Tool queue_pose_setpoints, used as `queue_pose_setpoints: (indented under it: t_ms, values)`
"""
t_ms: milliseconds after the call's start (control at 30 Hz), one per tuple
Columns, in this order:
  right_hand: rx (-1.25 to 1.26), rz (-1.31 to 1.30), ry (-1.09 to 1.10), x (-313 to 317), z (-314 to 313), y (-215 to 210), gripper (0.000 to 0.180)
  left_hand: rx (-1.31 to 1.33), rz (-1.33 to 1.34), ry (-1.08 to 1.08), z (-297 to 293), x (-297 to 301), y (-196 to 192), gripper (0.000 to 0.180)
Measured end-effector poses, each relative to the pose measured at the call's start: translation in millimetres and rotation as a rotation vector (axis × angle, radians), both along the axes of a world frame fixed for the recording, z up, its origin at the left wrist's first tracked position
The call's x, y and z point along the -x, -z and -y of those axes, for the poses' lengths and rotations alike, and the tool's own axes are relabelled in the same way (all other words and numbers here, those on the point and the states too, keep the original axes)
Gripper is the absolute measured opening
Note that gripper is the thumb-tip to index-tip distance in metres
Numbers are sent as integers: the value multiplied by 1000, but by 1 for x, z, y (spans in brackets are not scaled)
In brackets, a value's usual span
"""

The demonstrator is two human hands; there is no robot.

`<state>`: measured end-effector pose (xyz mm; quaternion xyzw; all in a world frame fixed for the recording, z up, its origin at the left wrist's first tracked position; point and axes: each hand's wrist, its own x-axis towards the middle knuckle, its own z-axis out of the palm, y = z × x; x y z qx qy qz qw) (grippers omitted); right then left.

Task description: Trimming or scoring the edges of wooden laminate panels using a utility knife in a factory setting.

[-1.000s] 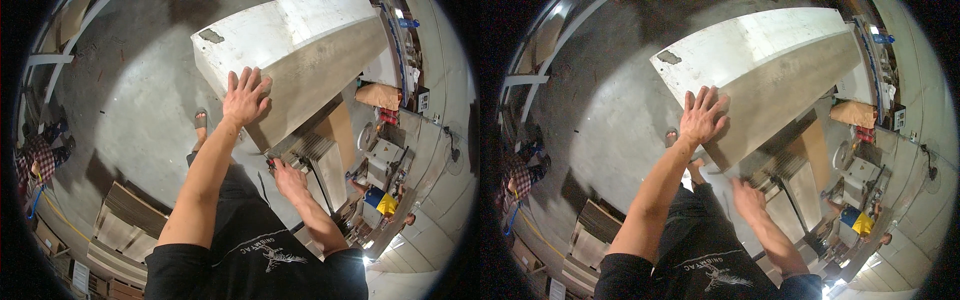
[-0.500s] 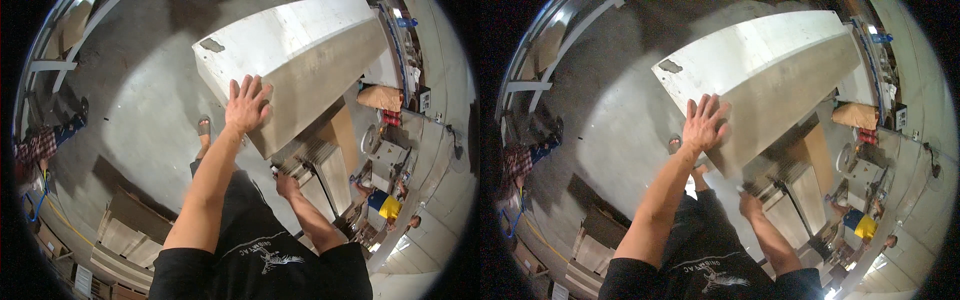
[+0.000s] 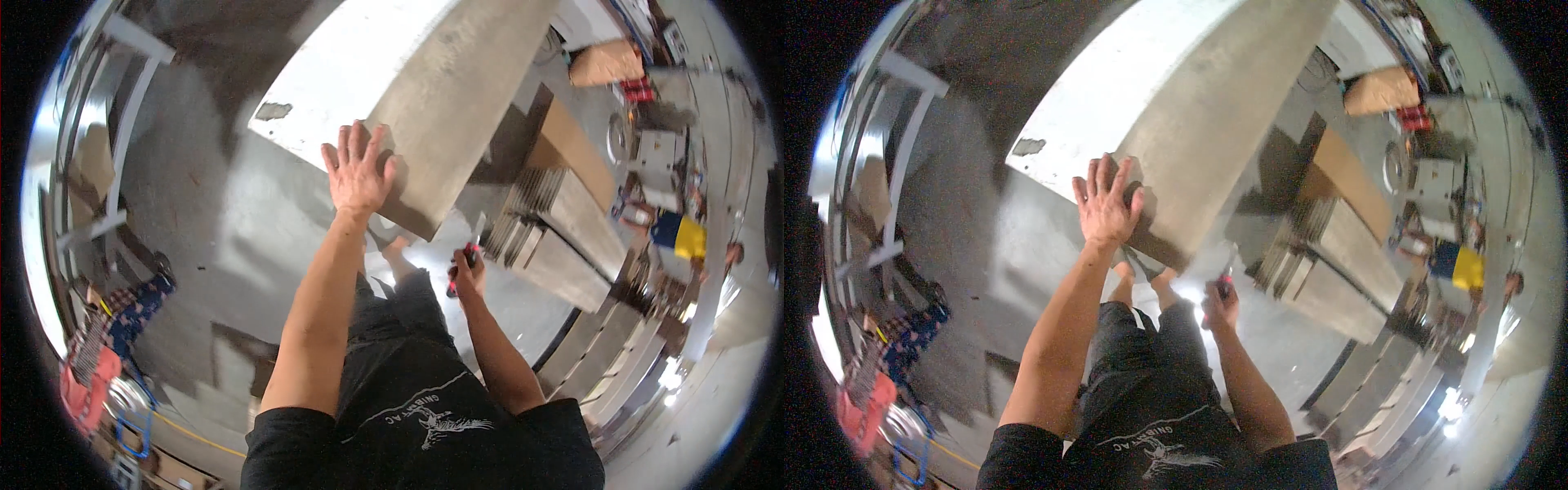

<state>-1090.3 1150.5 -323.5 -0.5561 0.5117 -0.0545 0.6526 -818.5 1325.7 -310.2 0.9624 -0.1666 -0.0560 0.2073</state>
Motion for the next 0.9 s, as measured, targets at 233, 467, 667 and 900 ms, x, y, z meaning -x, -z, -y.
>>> queue_pose_setpoints:
  t_ms: [233,467,667,900]
  values:
    - [43,-32,-120,-53,-52,-3,30,-37,44,15,3,6,0,63]
    - [-122,-95,67,40,-55,4,23,-117,97,35,9,12,11,63]
    - [-376,202,-28,112,-83,-99,30,2,-24,407,-6,35,5,68]
    - [-457,204,-123,166,-133,-141,30,370,-731,1004,-38,228,-59,69]
